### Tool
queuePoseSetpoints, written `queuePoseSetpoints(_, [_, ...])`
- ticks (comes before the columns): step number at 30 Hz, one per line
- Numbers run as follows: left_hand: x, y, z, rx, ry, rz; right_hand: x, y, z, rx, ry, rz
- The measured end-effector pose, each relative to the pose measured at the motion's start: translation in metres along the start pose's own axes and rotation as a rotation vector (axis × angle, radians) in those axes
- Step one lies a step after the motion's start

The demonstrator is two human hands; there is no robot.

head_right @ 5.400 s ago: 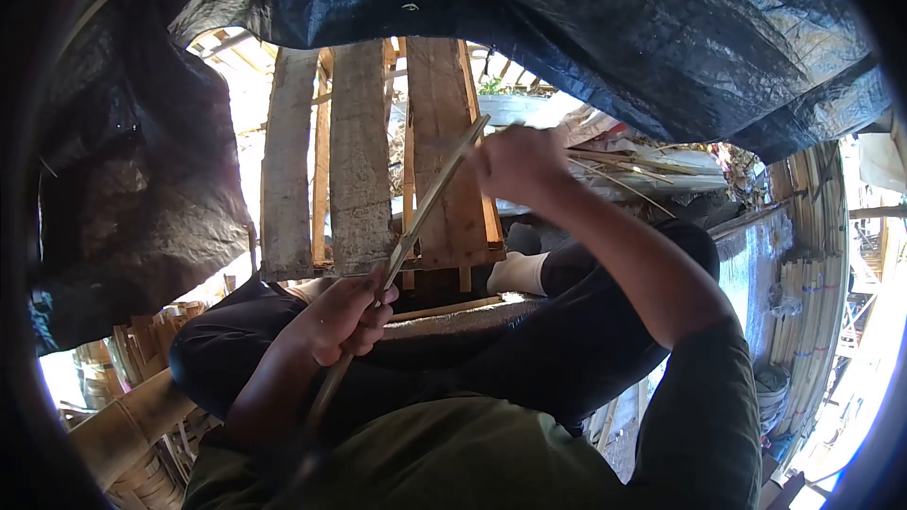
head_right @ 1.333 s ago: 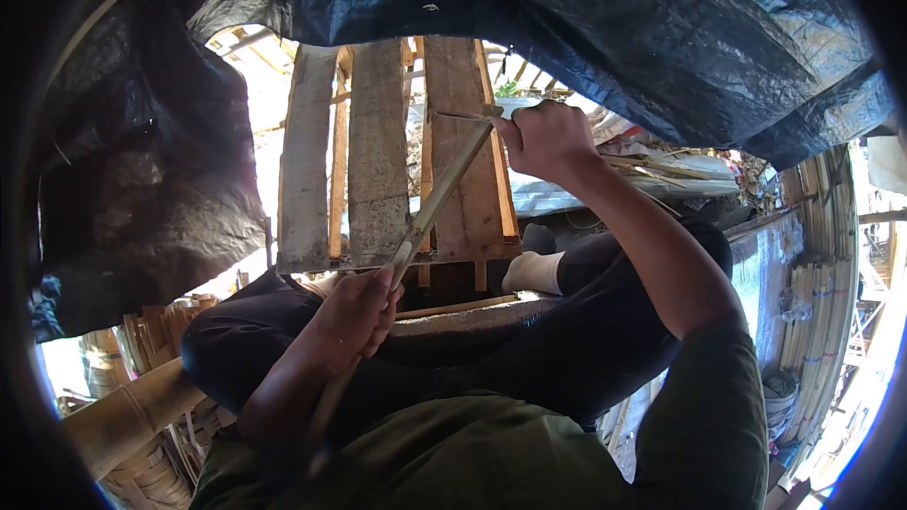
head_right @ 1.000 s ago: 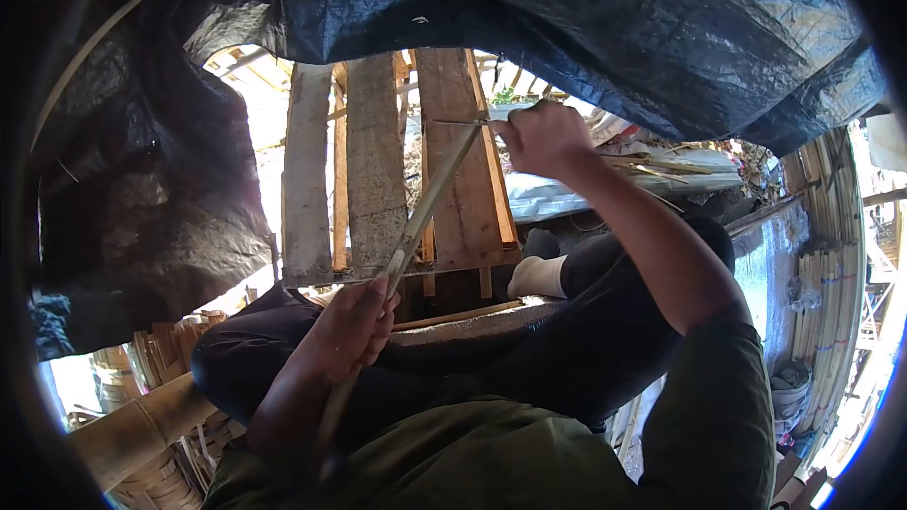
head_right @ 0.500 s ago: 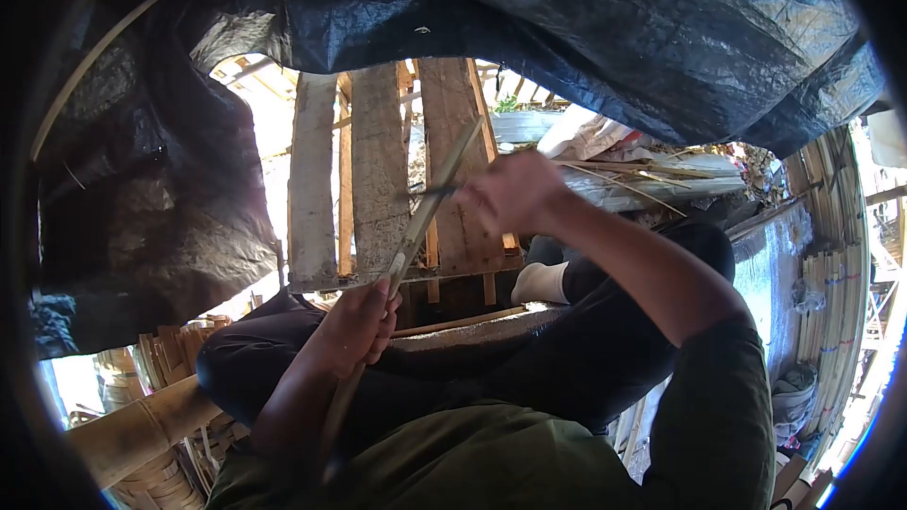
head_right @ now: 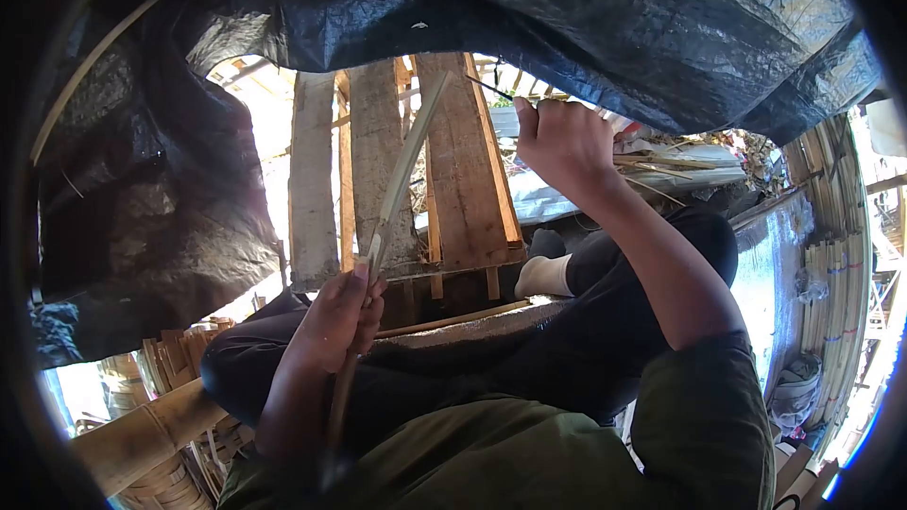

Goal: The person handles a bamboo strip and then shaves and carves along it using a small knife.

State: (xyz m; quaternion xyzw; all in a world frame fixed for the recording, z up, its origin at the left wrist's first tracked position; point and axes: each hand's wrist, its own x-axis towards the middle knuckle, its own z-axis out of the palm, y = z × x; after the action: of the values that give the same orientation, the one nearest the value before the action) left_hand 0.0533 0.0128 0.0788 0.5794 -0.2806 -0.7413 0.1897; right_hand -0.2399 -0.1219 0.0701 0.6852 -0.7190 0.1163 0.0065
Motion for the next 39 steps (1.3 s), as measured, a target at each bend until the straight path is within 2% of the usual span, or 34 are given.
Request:
queuePoseSetpoints(2, [0.003, -0.001, 0.005, -0.003, -0.013, 0.001, -0.004, 0.006, 0.01, 0.079, 0.178, -0.165])
queuePoseSetpoints(4, [0.008, -0.004, 0.008, -0.03, -0.097, -0.047, -0.01, -0.002, 0.004, 0.128, 0.202, -0.248])
queuePoseSetpoints(6, [0.015, -0.009, 0.01, -0.052, -0.124, -0.075, -0.025, -0.017, -0.008, 0.163, -0.09, -0.412])
queuePoseSetpoints(8, [0.023, -0.013, 0.014, -0.075, -0.149, -0.103, -0.047, -0.022, 0.007, 0.205, -0.27, -0.476])
queuePoseSetpoints(9, [0.026, -0.015, 0.016, -0.08, -0.145, -0.127, -0.059, -0.028, 0.005, 0.209, -0.272, -0.477])
queuePoseSetpoints(11, [0.032, -0.016, 0.017, -0.086, -0.138, -0.159, -0.079, -0.036, -0.001, 0.348, -0.423, -0.507])
queuePoseSetpoints(14, [0.037, -0.012, 0.017, -0.167, -0.197, -0.253, -0.086, -0.032, 0.01, 0.361, -0.392, -0.537])
queuePoseSetpoints(17, [0.037, -0.008, 0.019, -0.203, -0.259, -0.29, -0.083, -0.031, 0.01, 0.331, -0.441, -0.535])
queuePoseSetpoints(21, [0.039, -0.01, 0.02, -0.148, -0.195, -0.269, -0.079, -0.031, 0.011, 0.224, -0.491, -0.548])
queuePoseSetpoints(27, [0.044, -0.008, 0.017, -0.1, -0.147, -0.24, -0.065, -0.027, 0.02, 0.187, -0.497, -0.61])
queuePoseSetpoints(29, [0.046, -0.009, 0.016, -0.096, -0.145, -0.222, -0.064, -0.025, 0.025, 0.192, -0.422, -0.652])
queuePoseSetpoints(39, [0.05, -0.009, 0.016, -0.065, -0.125, -0.178, -0.059, -0.023, 0.03, 0.156, -0.33, -0.67])
